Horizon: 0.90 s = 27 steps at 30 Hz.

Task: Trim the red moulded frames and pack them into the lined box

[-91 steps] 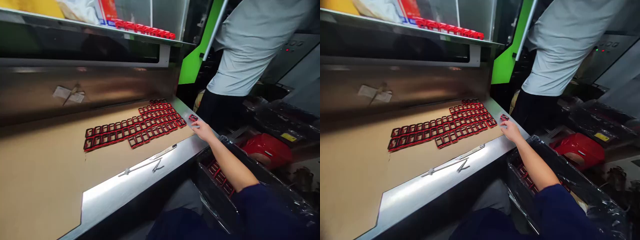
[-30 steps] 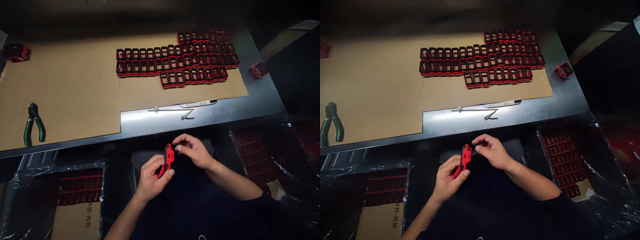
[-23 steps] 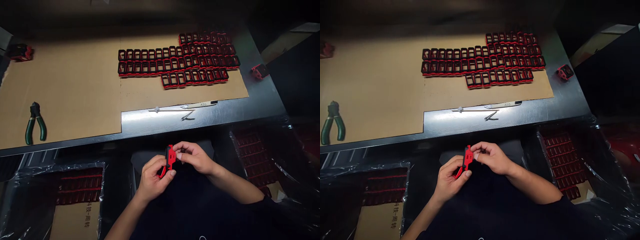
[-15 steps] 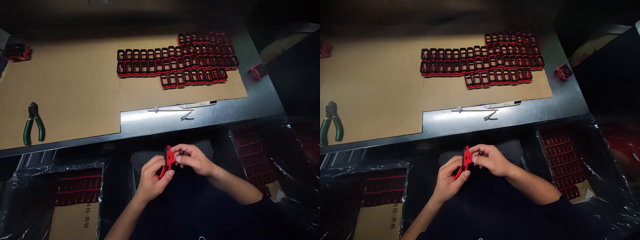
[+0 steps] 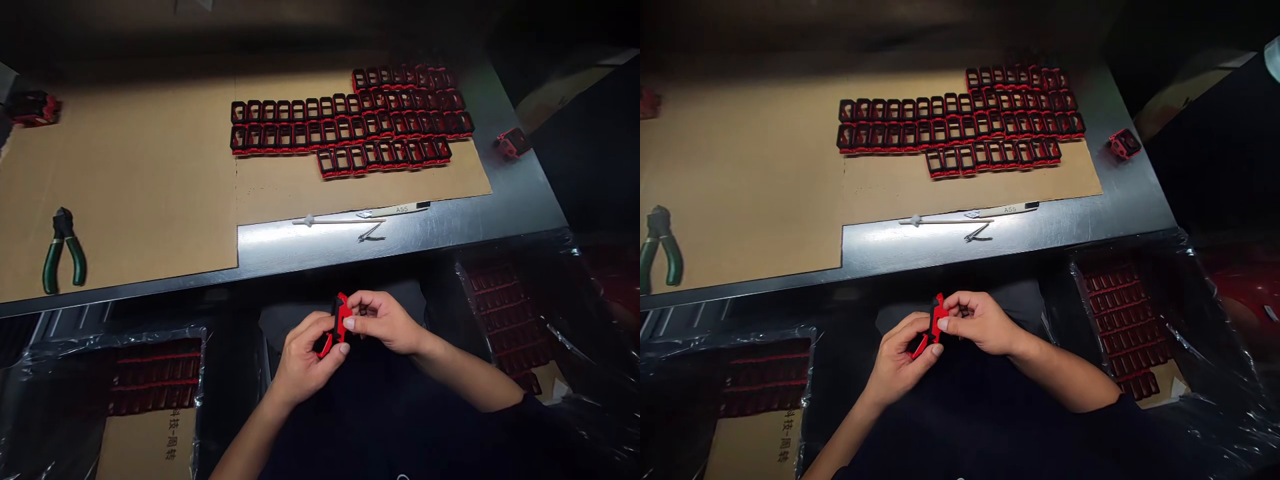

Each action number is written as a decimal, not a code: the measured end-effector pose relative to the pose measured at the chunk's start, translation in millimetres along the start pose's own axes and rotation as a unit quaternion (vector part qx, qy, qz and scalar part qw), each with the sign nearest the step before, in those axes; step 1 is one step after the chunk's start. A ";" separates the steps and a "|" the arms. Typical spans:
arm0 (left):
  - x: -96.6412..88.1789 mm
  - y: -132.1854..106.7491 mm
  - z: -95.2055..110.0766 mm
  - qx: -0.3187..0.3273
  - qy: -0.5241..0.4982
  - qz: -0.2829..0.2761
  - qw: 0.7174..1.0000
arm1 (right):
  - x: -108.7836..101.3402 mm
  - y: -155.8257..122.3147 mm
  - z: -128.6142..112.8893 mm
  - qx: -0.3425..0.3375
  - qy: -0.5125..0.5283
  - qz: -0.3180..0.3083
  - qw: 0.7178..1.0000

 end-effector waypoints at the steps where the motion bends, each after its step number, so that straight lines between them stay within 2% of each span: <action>1: 1.1 -0.3 -1.8 0.000 -0.008 0.001 1.000 | -1.1 0.2 -0.4 -0.006 0.000 0.002 1.000; 4: 0.9 -2.6 -6.8 -0.001 -0.019 0.024 1.000 | -2.3 0.6 -1.3 -0.018 0.005 0.003 1.000; 6: -6.9 -5.5 -9.9 -0.025 -0.019 0.061 0.998 | -1.9 -0.1 -2.8 -0.025 0.014 0.008 1.000; 8: -24.1 -9.8 -14.1 -0.084 -0.040 0.139 0.986 | -2.0 -1.1 -5.0 -0.033 0.022 0.018 0.999; 10: -40.9 -13.8 -20.1 -0.148 -0.116 0.223 0.956 | -4.1 -0.6 -6.1 -0.035 0.027 0.024 0.999; 11: -43.6 -14.1 -24.9 -0.179 -0.159 0.244 0.940 | -6.2 0.9 -5.5 -0.030 0.027 0.022 0.999; 13: -30.8 -9.9 -40.2 -0.250 -0.199 0.212 0.923 | -13.9 6.4 -1.5 -0.015 0.027 0.020 0.999; 15: 1.5 -6.0 -66.0 -0.346 -0.143 0.128 0.918 | -27.6 12.9 4.8 -0.004 0.033 0.040 0.999; 16: 19.3 -4.4 -80.2 -0.365 -0.134 0.115 0.914 | -35.5 15.2 8.8 0.002 0.039 0.056 0.998; 18: 53.0 -5.6 -110.9 -0.400 -0.135 0.120 0.898 | -49.8 16.1 17.5 0.017 0.050 0.085 0.995; 20: 74.8 -13.1 -138.9 -0.425 -0.145 0.143 0.882 | -58.3 13.2 25.8 0.030 0.041 0.094 0.994; 22: 80.1 -25.2 -159.3 -0.436 -0.159 0.165 0.870 | -60.4 10.7 32.9 0.028 0.022 0.091 0.995; 24: 70.9 -39.3 -168.9 -0.438 -0.167 0.190 0.863 | -56.1 11.6 41.4 0.033 0.004 0.077 0.996; 27: 48.8 -56.4 -160.9 -0.421 -0.172 0.215 0.864 | -41.3 18.5 56.2 0.060 -0.046 0.047 0.996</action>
Point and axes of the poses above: each hand's wrist, its own y-axis towards the middle knuckle, its own x-axis out of the palm, z = x × y, the point moved 5 cm from there along y, towards the middle knuckle, and after that the axes turned 13 degrees about y, right-handed, at the moved point
